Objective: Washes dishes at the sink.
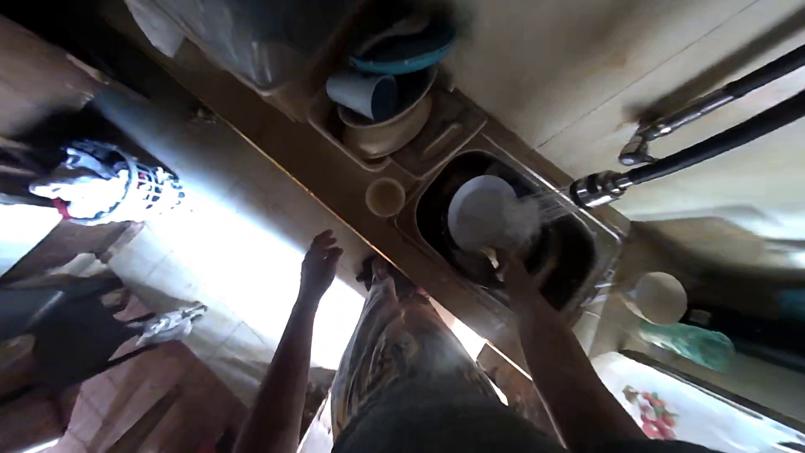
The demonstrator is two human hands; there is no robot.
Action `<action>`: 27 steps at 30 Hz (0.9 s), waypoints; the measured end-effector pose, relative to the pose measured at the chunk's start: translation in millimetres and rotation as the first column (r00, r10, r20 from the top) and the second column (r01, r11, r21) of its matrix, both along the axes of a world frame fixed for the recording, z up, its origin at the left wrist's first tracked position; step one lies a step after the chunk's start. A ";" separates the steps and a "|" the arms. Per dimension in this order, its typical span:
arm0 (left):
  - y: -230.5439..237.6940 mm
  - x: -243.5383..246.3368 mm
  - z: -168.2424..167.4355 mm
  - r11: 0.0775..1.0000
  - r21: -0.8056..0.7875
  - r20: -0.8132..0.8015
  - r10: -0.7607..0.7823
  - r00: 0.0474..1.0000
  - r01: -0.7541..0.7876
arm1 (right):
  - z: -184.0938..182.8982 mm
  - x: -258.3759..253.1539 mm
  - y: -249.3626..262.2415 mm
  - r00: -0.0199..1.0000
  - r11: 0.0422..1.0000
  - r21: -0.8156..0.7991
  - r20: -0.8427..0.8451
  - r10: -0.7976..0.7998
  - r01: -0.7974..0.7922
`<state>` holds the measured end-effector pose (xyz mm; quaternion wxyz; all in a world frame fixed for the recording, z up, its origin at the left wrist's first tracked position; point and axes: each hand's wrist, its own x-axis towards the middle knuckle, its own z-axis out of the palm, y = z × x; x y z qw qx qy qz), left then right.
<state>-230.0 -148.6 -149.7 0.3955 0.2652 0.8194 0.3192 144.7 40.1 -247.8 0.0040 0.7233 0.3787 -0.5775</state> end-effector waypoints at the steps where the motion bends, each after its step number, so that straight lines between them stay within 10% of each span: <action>1: 17.6 5.4 -2.9 0.999 0.032 -0.034 -0.043 0.998 0.044 | -9.6 6.8 -2.2 0.993 0.995 0.007 -0.065 -0.100 0.100; 11: 136.4 2.1 -65.6 0.933 -0.181 -0.147 -0.339 0.929 0.311 | 70.8 23.6 -20.7 0.809 0.815 -0.124 -0.108 -0.578 0.566; 19: 127.2 51.3 -17.2 0.720 -0.300 -0.034 -0.663 0.748 0.625 | 117.6 82.0 -24.8 0.947 0.937 0.350 0.299 -0.120 0.009; 27: 116.6 239.0 -22.4 0.124 -0.004 0.288 -0.950 0.120 0.992 | 184.7 101.3 18.4 0.951 0.945 0.313 0.253 -0.180 0.095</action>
